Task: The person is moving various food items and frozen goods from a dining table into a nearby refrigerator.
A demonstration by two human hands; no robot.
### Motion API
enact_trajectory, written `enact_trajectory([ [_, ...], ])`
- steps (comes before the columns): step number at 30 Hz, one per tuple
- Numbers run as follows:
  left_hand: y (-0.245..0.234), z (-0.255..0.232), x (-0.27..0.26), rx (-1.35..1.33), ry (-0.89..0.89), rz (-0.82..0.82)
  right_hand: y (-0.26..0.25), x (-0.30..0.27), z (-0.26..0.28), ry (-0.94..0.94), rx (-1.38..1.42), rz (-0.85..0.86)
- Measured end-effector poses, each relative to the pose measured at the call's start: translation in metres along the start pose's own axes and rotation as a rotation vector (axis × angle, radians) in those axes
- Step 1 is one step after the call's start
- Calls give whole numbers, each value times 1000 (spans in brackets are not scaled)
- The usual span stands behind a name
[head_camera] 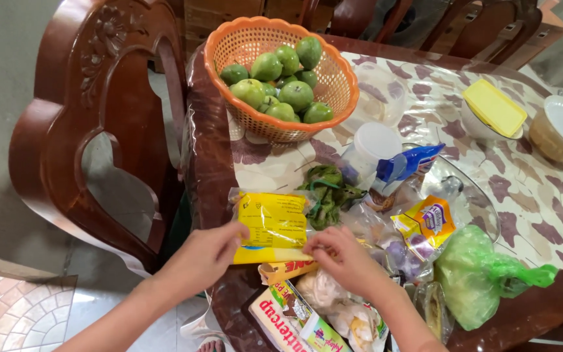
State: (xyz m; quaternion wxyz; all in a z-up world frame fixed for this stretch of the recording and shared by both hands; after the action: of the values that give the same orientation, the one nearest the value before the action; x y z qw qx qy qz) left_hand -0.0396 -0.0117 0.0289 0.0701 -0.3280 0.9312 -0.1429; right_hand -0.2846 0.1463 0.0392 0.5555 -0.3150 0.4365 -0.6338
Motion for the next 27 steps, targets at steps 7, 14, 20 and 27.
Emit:
enact_trajectory([
  [7,-5,1,-21,479,739,-133,-12,-8,7,-196,-19,-122],
  [14,-11,5,-8,360,601,-105,-1,9,-15,35,-3,-75],
  [20,-3,18,16,264,379,-42,3,18,-7,170,-4,-55],
  [27,12,80,55,-216,116,99,-15,16,47,-339,-268,-353],
])
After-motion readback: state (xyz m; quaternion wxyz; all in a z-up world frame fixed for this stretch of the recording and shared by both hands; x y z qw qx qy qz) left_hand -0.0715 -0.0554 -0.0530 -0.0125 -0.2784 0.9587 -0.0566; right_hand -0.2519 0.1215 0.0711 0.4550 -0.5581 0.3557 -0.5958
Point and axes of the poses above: each hand's wrist, its own x-axis towards the middle knuckle, its own y-axis out of the palm, z = x × y, the point moved 2 cm from there along x, towards the middle knuckle, and after that the axes turned 11 degrees about -x, right-handed, at the moved point
